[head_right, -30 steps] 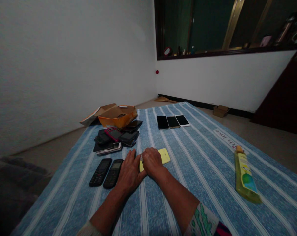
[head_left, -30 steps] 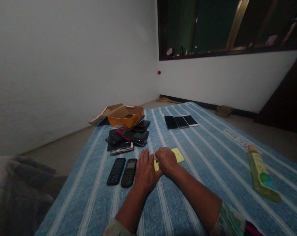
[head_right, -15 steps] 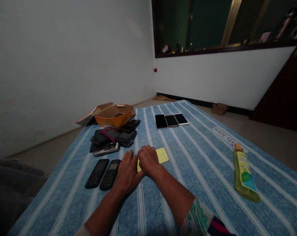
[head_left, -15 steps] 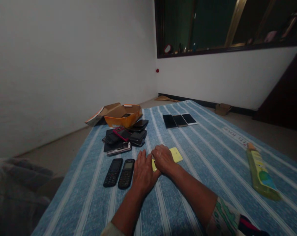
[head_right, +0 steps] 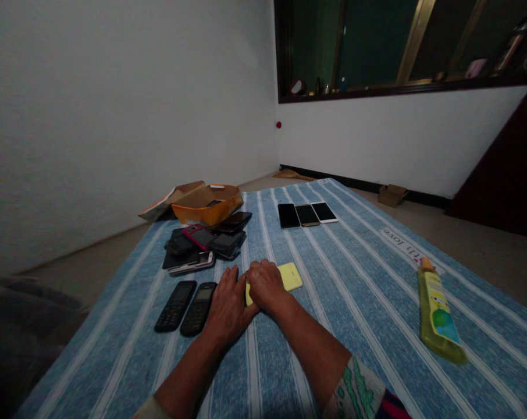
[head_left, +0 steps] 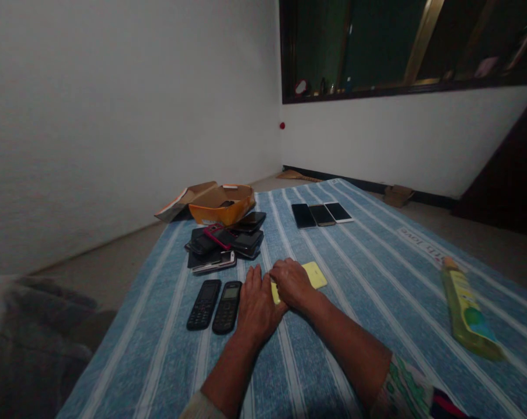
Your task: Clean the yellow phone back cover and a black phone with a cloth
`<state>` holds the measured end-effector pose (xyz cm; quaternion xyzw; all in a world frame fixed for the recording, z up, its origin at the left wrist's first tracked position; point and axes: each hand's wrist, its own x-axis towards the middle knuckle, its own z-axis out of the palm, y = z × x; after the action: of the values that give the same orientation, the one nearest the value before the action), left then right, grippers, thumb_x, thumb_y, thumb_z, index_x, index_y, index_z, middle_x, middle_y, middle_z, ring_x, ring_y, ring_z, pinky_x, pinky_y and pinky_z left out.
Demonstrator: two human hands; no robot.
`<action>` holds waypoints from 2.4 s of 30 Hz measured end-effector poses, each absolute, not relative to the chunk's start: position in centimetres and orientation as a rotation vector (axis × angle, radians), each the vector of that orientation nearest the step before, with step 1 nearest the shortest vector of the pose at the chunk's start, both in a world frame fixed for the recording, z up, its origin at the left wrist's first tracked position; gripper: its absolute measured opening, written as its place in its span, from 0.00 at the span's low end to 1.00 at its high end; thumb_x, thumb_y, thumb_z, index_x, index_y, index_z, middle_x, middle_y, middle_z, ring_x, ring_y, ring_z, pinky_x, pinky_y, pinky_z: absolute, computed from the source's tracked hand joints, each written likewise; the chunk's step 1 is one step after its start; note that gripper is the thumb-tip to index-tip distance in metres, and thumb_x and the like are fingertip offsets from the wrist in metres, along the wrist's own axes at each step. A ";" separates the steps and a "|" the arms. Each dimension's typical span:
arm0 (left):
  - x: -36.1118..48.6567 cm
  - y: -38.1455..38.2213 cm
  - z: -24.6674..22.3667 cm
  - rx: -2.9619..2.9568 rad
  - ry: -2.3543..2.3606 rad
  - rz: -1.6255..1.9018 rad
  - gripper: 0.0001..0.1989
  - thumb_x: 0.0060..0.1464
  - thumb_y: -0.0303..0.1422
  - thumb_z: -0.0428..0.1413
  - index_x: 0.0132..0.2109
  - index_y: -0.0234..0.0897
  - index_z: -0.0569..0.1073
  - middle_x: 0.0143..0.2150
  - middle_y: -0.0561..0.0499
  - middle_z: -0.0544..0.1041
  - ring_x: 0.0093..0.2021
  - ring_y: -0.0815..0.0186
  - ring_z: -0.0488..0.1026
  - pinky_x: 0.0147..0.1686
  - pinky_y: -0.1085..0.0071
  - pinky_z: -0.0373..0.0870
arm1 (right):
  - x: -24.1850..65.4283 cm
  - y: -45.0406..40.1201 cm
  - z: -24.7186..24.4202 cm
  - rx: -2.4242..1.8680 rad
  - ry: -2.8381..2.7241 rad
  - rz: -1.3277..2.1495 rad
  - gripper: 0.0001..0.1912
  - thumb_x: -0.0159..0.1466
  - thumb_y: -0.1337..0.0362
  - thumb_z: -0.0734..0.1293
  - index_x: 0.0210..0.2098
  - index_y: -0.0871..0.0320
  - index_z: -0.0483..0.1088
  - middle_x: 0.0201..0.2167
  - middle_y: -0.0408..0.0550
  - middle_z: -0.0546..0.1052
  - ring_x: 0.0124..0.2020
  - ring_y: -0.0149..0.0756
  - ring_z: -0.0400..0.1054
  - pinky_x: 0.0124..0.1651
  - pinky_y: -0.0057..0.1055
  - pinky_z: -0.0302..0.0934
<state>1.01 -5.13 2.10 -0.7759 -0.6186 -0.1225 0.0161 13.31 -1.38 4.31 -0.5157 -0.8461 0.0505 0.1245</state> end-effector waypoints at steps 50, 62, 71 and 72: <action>1.2 -5.4 1.3 -2.361 -1.952 -0.471 0.28 0.56 0.41 0.55 0.61 0.33 0.64 0.66 0.33 0.60 0.68 0.44 0.54 0.62 0.49 0.55 | 14.7 -2.2 4.0 -1.581 -2.436 0.011 0.11 0.68 0.68 0.59 0.42 0.60 0.73 0.42 0.52 0.74 0.46 0.41 0.65 0.50 0.34 0.55; 1.5 -5.8 2.7 -2.417 -2.038 -0.361 0.31 0.56 0.47 0.56 0.61 0.33 0.64 0.67 0.33 0.59 0.68 0.44 0.53 0.63 0.50 0.52 | 18.4 -2.6 3.7 -1.773 -2.244 0.130 0.13 0.69 0.67 0.58 0.47 0.56 0.73 0.44 0.50 0.74 0.48 0.37 0.66 0.47 0.28 0.55; 1.6 -5.8 2.8 -2.433 -2.077 -0.337 0.33 0.57 0.47 0.55 0.62 0.32 0.63 0.68 0.33 0.57 0.69 0.43 0.51 0.65 0.51 0.49 | 18.8 -6.0 3.1 -1.969 -2.229 -0.011 0.20 0.69 0.73 0.53 0.55 0.59 0.68 0.50 0.54 0.73 0.49 0.40 0.66 0.47 0.29 0.58; 1.6 -5.8 2.7 -2.430 -2.071 -0.342 0.33 0.57 0.48 0.55 0.62 0.32 0.63 0.68 0.33 0.58 0.69 0.44 0.51 0.65 0.51 0.49 | 18.8 -6.4 3.0 -1.981 -2.241 -0.030 0.21 0.68 0.74 0.53 0.56 0.60 0.68 0.51 0.54 0.73 0.49 0.41 0.66 0.47 0.29 0.58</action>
<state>1.62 -5.77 2.75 -0.7564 -0.6445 -0.1064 -0.0347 18.80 -6.41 3.01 -0.6604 -0.7471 -0.0102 0.0749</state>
